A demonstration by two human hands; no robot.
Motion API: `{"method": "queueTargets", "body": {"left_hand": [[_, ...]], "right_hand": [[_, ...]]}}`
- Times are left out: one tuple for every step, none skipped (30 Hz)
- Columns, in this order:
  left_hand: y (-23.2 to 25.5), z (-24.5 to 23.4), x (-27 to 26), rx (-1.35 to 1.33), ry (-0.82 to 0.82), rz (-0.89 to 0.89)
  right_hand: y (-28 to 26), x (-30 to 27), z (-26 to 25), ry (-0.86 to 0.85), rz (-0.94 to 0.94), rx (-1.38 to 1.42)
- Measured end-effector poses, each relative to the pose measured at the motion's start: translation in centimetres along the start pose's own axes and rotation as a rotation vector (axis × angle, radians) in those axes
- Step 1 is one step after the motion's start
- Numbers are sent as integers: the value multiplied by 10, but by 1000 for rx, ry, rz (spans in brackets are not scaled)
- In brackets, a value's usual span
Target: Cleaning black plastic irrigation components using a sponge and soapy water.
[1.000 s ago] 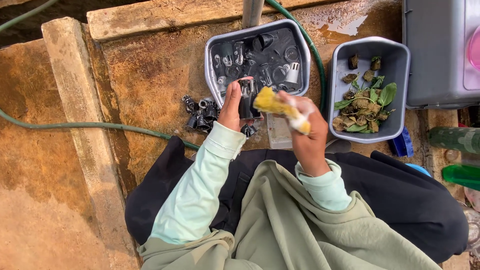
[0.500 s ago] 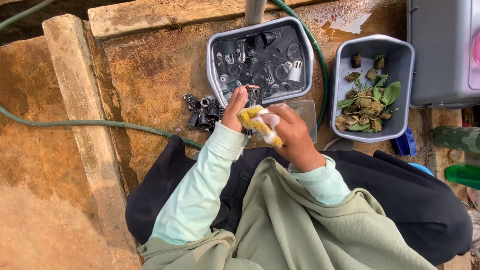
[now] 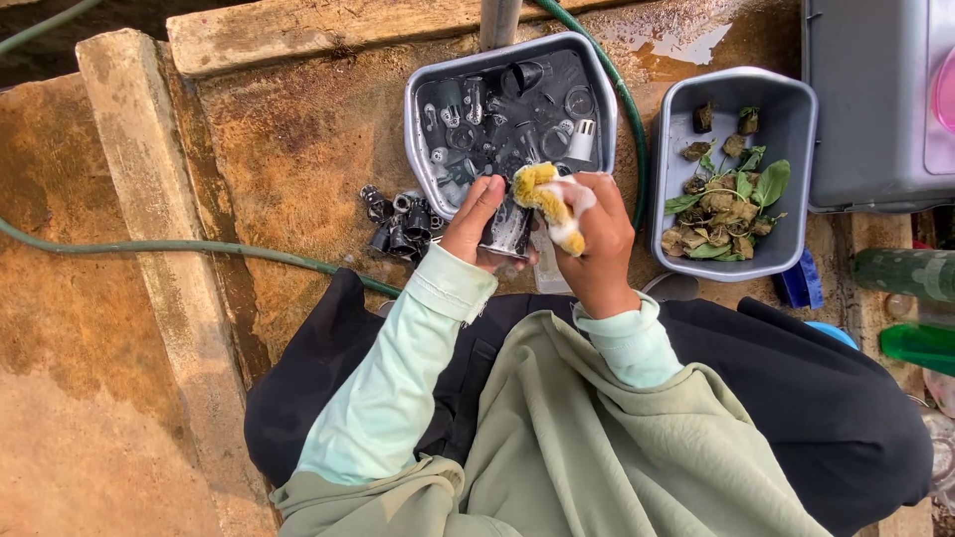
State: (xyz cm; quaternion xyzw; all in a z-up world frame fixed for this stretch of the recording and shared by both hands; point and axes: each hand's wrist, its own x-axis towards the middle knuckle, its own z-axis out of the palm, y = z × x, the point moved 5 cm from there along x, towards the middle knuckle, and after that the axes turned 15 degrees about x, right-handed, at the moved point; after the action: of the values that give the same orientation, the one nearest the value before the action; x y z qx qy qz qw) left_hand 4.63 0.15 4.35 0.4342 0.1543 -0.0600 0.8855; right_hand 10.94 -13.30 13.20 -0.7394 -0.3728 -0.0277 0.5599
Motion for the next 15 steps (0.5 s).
{"method": "queueTargets", "body": {"left_hand": [[2, 2, 2, 0, 2, 2], [-1, 1, 3, -50, 76, -74], [-3, 0, 4, -100, 152, -148], [-21, -14, 10, -100, 151, -149], [-33, -28, 16, -77, 154, -40], [-46, -42, 21, -56, 159, 70], [-35, -32, 17, -56, 159, 70], [-30, -24, 12, 9, 209, -54], [-25, -17, 6, 73, 258, -180], [-25, -16, 7, 72, 255, -181], [-24, -10, 8, 7, 138, -155], [-20, -6, 10, -54, 25, -124], [-18, -2, 9, -53, 25, -121], [-18, -2, 8, -63, 84, -110], [-17, -1, 6, -72, 142, -99]], "right_hand": [[-2, -1, 1, -1, -1, 2], [-5, -3, 2, -23, -8, 6], [-7, -6, 3, -44, -14, 10], [-7, -12, 3, -43, -13, 9], [-10, -19, 6, -127, -55, 79], [-13, -27, 9, -213, -98, 149], [-13, -24, 9, -213, -98, 150], [-12, -20, 7, -170, -99, 90], [-12, -17, 5, -126, -100, 30], [-12, -12, 4, -126, -98, 27], [-11, -7, 1, -82, -71, 0], [-9, -1, 0, -37, -49, -22], [-10, -3, 1, -36, -52, -21], [-9, -6, 2, -42, -32, 28], [-9, -10, 3, -48, -12, 77]]}}
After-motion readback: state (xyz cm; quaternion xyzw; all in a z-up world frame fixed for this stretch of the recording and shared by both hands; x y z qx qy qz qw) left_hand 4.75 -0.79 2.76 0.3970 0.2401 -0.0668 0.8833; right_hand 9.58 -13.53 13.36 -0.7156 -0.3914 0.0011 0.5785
